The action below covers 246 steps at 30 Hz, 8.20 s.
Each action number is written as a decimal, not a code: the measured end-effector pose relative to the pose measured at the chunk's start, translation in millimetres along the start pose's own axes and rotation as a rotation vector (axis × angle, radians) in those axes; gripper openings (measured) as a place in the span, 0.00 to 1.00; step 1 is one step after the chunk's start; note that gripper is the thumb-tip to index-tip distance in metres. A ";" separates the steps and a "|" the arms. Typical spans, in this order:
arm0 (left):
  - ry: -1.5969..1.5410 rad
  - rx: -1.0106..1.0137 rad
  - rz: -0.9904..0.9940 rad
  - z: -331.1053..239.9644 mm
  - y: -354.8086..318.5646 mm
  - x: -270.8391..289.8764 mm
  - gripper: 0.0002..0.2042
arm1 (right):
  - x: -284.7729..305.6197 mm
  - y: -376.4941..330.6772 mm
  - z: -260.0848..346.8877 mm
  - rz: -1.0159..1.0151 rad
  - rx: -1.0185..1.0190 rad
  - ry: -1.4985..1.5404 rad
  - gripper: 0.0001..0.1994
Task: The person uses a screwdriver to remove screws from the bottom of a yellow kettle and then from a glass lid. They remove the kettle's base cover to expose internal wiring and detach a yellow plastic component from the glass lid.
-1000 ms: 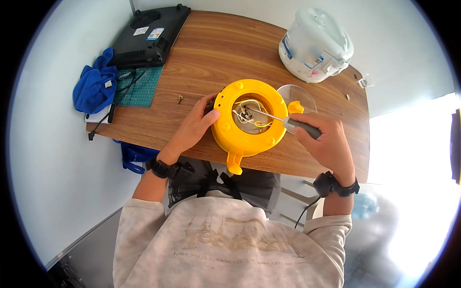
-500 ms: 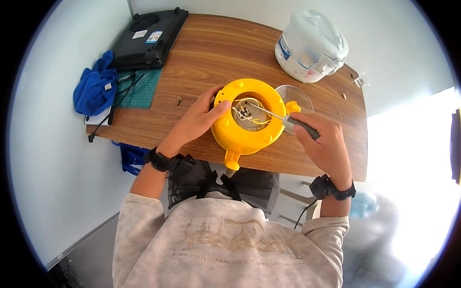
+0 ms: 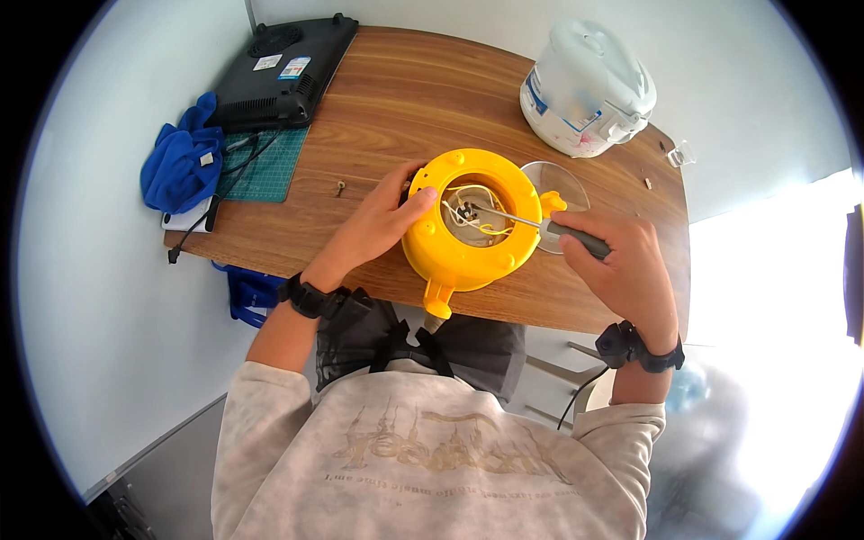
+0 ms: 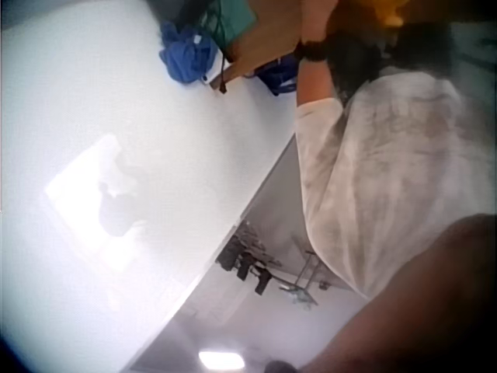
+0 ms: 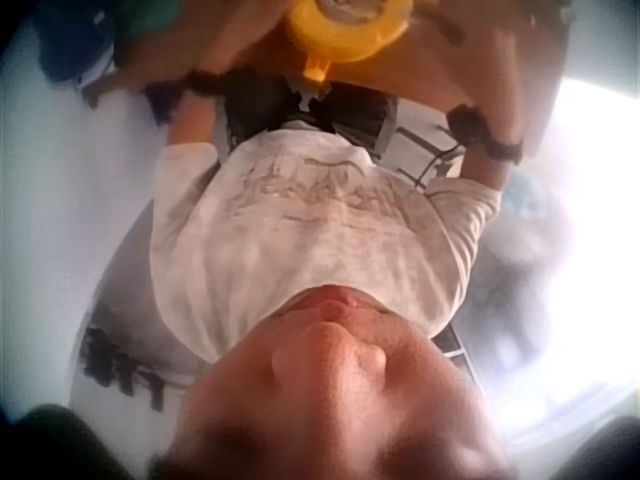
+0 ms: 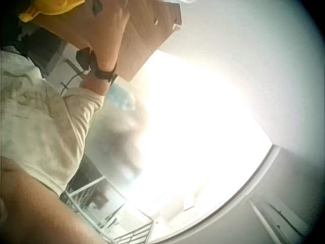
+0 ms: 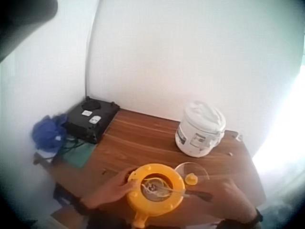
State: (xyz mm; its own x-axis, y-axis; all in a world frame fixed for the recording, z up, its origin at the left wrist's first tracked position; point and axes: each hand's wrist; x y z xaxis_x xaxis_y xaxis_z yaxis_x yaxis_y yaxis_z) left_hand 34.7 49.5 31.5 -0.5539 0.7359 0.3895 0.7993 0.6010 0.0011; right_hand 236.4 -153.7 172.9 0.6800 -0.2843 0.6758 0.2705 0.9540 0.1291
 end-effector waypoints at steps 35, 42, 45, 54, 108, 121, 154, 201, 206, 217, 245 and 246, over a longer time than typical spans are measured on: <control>-0.073 -0.028 0.039 2.1 3.2 1.7 0.32 | 2.7 99.1 61.9 0.433 0.160 -0.430 0.12; -0.055 -0.075 0.018 8.4 4.2 -1.6 0.32 | -4.5 85.2 66.4 0.574 0.386 -0.688 0.08; 0.017 -0.060 -0.007 6.4 3.6 -2.9 0.32 | -1.7 77.9 57.6 0.513 0.526 -0.630 0.04; 0.080 -0.039 -0.021 12.9 5.2 -4.7 0.30 | 12.1 81.4 42.8 0.453 0.327 -0.437 0.09; 0.630 -0.306 -0.342 -25.2 -46.9 39.0 0.21 | -117.3 -23.7 -64.8 -0.180 -0.387 0.968 0.30; 0.608 -0.139 -0.106 10.6 -71.9 29.6 0.27 | -137.6 42.9 -41.9 -0.124 -0.381 1.209 0.29; 0.505 -0.408 0.306 -41.6 71.5 -80.2 0.10 | -39.4 -71.0 -165.1 -0.414 -0.550 0.630 0.18; 0.615 -0.189 0.121 -20.3 106.5 -80.8 0.20 | -1.4 -56.1 -174.8 -0.395 -0.556 0.729 0.08; 0.390 0.048 0.194 -4.6 127.6 -108.0 0.32 | -9.7 -61.1 -178.9 -0.409 -0.472 0.844 0.08; -0.138 0.179 0.382 7.2 130.6 -97.0 0.26 | -15.3 -63.3 -178.5 -0.461 -0.436 0.795 0.08; -0.524 0.264 0.327 26.2 15.4 -41.5 0.24 | -93.5 7.2 -115.0 -0.105 -0.318 0.421 0.08; -0.504 0.248 0.328 26.0 15.5 -41.7 0.25 | -97.2 9.1 -113.4 -0.099 -0.296 0.399 0.08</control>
State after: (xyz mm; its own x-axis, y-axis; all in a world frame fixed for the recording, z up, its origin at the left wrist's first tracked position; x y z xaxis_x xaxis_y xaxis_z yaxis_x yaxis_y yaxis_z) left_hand 64.1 36.2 -8.7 -0.3801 0.9133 -0.1461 0.9013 0.3302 -0.2805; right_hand 250.0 -128.2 26.1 0.8329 -0.4417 0.3336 0.4894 0.8691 -0.0712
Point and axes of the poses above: each hand's wrist, its own y-axis towards the middle knuckle, its own x-axis out of the back of the hand, z = x × y, and after that the axes turned 11 degrees about y, right-handed
